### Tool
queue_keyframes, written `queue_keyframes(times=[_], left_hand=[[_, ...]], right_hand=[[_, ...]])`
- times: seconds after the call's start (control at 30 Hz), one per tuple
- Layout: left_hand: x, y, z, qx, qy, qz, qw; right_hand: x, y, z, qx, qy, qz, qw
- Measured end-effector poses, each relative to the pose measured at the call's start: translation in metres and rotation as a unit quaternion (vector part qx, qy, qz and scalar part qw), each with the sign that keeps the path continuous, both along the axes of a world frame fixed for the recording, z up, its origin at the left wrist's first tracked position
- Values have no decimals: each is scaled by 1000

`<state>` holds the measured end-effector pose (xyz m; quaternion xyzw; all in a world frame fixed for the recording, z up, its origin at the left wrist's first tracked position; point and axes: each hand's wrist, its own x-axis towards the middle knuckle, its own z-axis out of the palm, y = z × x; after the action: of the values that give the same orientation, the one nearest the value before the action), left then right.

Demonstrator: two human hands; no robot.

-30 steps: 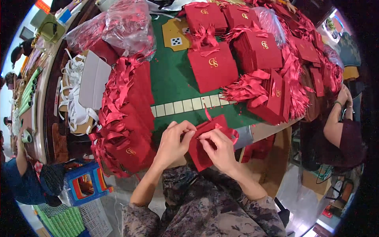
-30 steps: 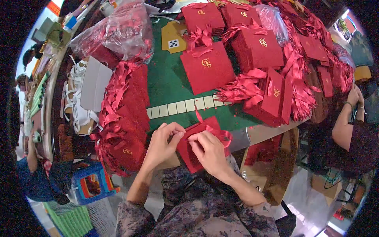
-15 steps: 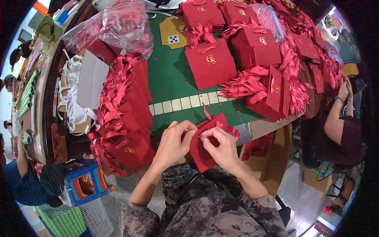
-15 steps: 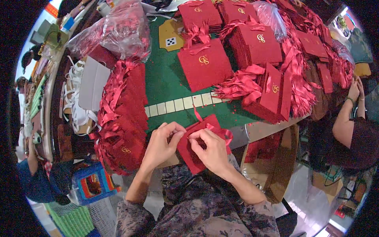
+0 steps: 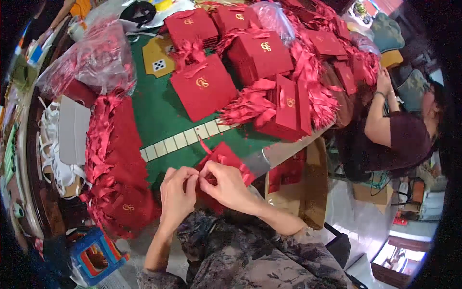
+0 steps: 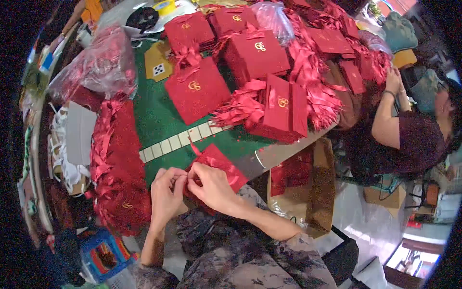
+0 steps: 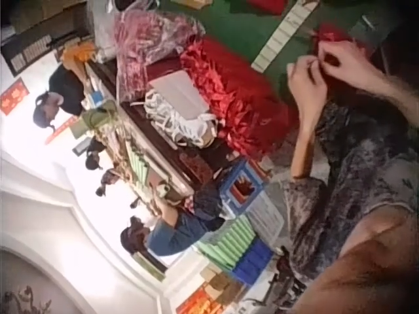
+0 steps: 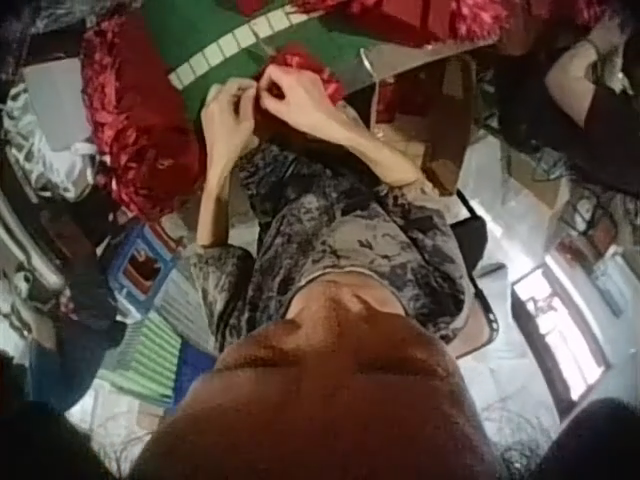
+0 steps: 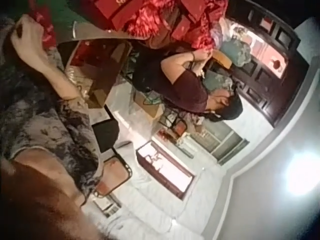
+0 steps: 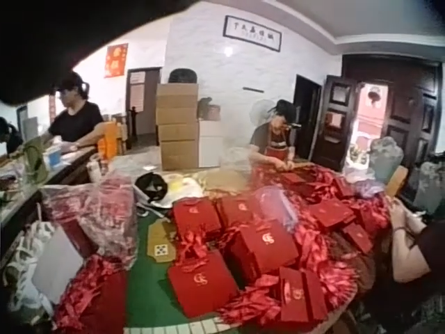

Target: The person ties ribbons onto decorative gift bags by hand, then organizes the finished bags into stacks.

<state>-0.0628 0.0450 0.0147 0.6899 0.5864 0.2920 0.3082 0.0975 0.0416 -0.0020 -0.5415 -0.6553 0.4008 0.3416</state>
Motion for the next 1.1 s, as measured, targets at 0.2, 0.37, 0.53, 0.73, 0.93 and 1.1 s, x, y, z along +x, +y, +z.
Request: queue_keyframes(times=[0.2, 0.37, 0.53, 0.73, 0.93, 1.1], left_hand=[[-2, 0, 4, -10, -23, -22, 999], [0, -1, 5, -13, -47, -30, 998], [1, -6, -1, -41, -21, 10, 999], [-7, -9, 8, 170, 17, -60, 983], [-11, -17, 19, 189, 71, -128, 971], [-13, -15, 22, 187, 57, -147, 970]], right_hand=[[-3, -4, -1, 35, 38, -49, 997], [-2, -2, -2, 187, -124, -24, 974], [10, 16, 19, 255, -159, 0, 954], [26, 32, 27, 140, -209, 198, 947], [32, 47, 9, -4, -15, 281, 960], [33, 50, -1, -60, 81, 304, 947]])
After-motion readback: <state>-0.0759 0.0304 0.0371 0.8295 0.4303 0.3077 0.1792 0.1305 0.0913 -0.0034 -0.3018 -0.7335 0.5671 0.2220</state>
